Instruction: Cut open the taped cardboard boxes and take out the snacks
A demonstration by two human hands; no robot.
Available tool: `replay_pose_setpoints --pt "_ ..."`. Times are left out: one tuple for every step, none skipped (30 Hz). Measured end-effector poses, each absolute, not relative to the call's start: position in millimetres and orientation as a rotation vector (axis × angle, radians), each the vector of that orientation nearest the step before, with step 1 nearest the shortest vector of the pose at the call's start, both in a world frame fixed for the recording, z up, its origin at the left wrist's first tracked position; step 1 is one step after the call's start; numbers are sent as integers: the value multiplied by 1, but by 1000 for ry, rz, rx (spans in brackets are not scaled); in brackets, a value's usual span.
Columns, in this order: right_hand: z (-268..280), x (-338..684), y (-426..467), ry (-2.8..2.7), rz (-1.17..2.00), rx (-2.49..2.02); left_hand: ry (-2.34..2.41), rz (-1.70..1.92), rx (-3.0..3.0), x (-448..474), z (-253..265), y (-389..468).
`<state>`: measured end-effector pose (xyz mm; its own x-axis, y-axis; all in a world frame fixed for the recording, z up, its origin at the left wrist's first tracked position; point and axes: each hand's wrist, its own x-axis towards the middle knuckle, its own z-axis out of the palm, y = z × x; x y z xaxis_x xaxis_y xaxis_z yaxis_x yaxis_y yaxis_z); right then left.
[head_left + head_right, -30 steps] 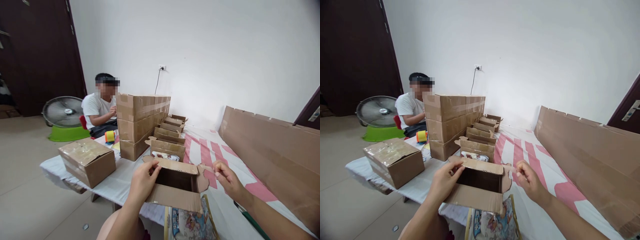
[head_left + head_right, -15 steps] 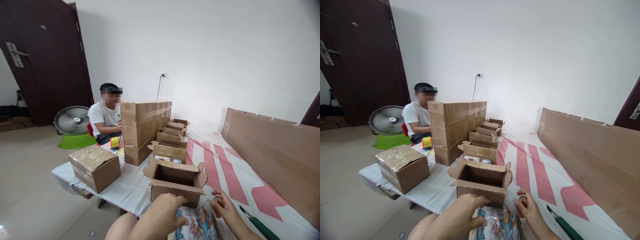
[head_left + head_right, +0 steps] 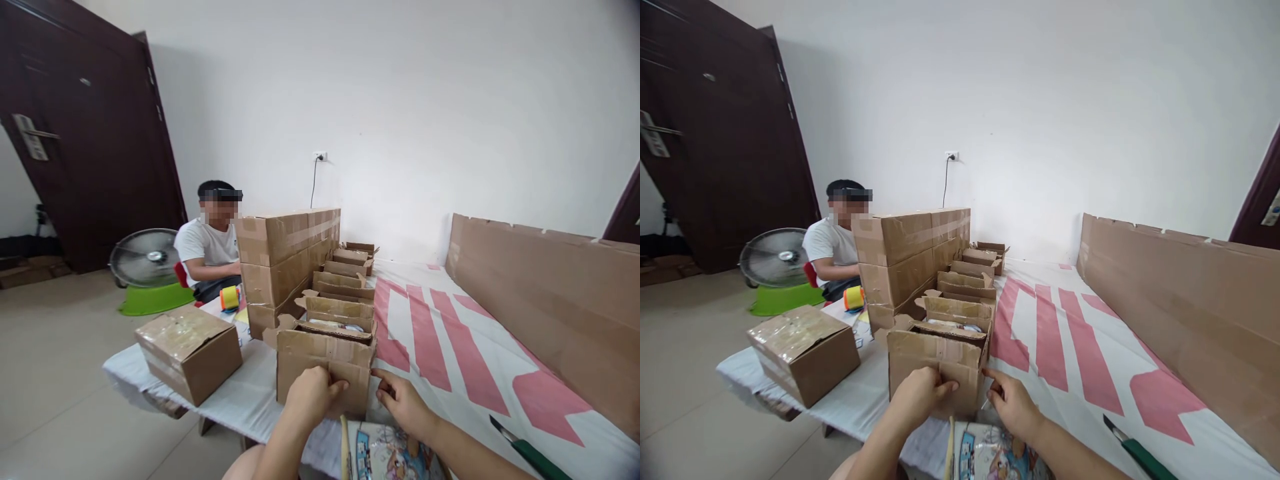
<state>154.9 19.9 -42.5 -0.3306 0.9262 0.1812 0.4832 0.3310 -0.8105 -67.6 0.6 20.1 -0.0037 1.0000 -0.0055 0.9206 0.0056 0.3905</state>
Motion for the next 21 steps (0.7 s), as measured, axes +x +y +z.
replay_pose_setpoints --pt "-43 155 19 -1939 869 -1250 2001 400 1986 -69 18 2" --pt "-44 156 17 -1933 872 -1262 1994 396 1980 -71 15 4" --pt "-45 157 16 -1928 872 -1273 1984 390 1975 -72 13 5" --pt "-45 157 14 -1922 871 -1285 1973 384 1971 -74 11 7" --pt "-46 157 12 -1915 868 -1296 1960 377 1970 -76 10 8" --pt "-46 156 11 -1909 865 -1303 1946 373 1972 -78 9 9" --pt "-46 156 10 -1901 865 -1305 1934 372 1975 -80 8 11" --pt "-47 155 9 -1893 867 -1302 1925 372 1981 -82 8 12" --pt "-47 154 8 -1885 869 -1297 1921 376 1986 -84 7 14" --pt "-48 154 8 -1879 871 -1290 1921 382 1991 -86 7 15" --pt "-48 153 8 -1875 872 -1285 1927 391 1995 -87 6 16" --pt "-49 153 8 -1872 872 -1279 1936 403 1998 -89 6 17" --pt "-49 153 8 -1871 871 -1275 1947 416 1999 -90 5 18" --pt "-50 153 8 -1871 870 -1271 1955 431 2000 -91 4 19" --pt "-51 152 8 -1872 869 -1267 1961 448 2000 -92 2 20" --pt "-52 152 9 -1874 868 -1262 1965 466 2000 -93 1 21" --pt "-53 152 10 -1877 865 -1257 1967 487 2000 -93 -1 22" --pt "-53 152 10 -1880 862 -1252 1971 510 1998 -93 -3 23" --pt "-54 152 11 -1883 859 -1247 1977 534 1996 -92 -5 24" --pt "-55 152 11 -1885 856 -1243 1983 557 1993 -91 -7 26" --pt "-55 152 11 -1884 855 -1241 1990 578 1989 -89 -9 28"
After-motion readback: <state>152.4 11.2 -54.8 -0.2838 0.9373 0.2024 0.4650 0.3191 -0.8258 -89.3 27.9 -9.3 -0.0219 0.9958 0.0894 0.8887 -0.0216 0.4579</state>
